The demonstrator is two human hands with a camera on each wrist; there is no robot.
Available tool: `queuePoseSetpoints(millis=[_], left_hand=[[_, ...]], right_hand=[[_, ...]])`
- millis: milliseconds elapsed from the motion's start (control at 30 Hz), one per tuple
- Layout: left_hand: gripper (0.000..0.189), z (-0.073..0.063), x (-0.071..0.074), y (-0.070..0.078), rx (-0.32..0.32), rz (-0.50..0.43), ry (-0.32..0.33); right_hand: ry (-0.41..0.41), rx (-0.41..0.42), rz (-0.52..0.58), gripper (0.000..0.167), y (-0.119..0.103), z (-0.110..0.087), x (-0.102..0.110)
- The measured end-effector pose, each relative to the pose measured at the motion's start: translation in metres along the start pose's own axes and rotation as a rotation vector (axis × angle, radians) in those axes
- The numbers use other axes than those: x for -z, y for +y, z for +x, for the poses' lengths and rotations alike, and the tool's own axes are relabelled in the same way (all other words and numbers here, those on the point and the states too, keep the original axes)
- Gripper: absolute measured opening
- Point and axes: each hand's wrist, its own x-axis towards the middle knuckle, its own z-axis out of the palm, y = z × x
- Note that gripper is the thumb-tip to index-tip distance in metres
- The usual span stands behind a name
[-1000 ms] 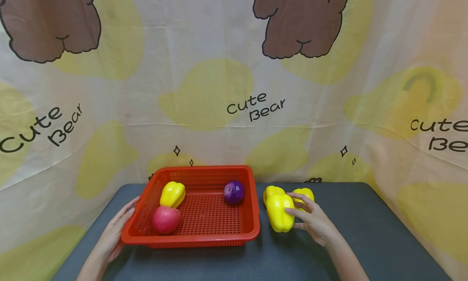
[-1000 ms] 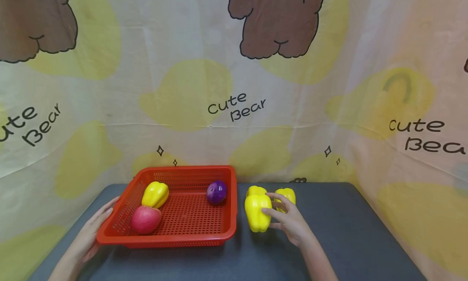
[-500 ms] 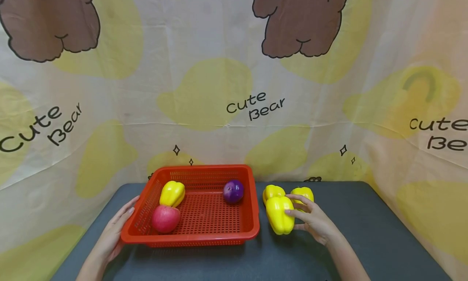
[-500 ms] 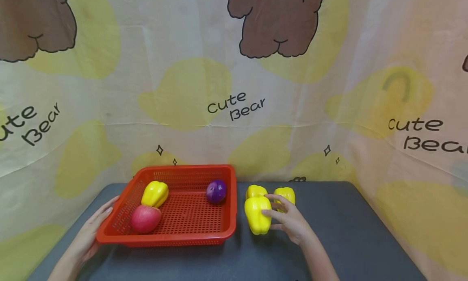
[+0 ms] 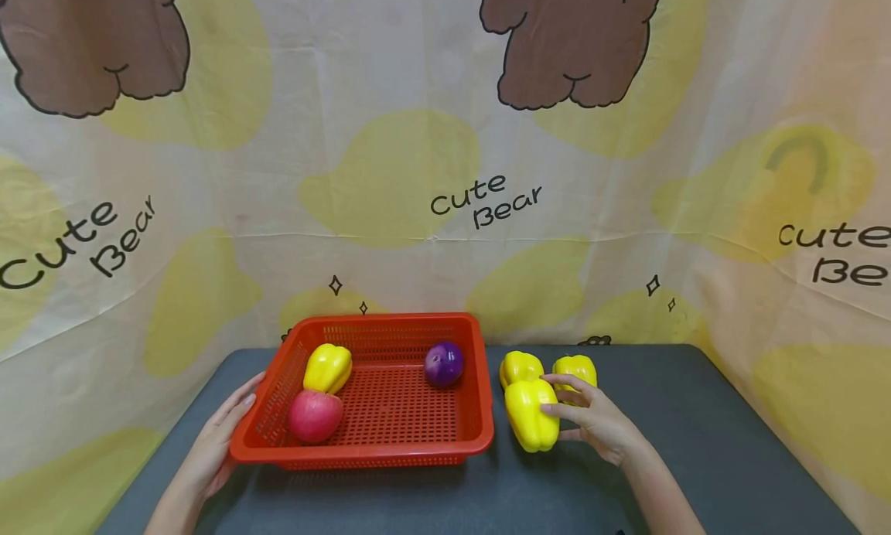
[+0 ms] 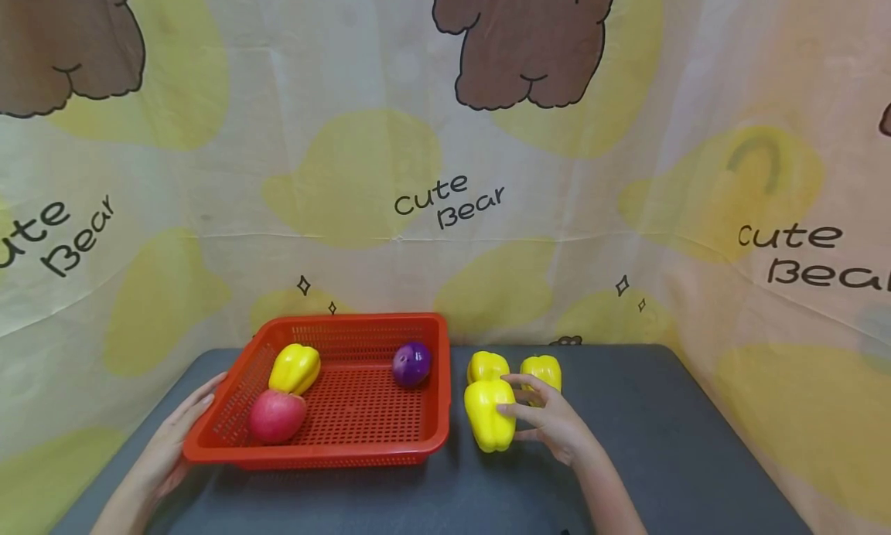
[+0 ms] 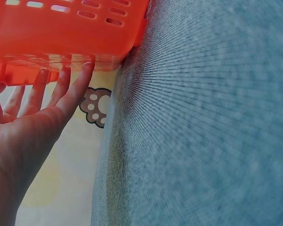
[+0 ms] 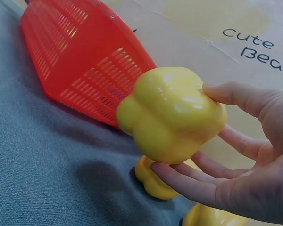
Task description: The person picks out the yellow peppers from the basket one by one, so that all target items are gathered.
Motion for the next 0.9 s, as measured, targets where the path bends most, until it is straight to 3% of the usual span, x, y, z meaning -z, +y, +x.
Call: queuePoseSetpoints(millis=[900], left_hand=[[0.044,0.0,0.0,0.002,0.018,0.016,0.021]], right_hand=[[0.011,-0.063,-0.035,0.064,0.013,0.007,0.008]])
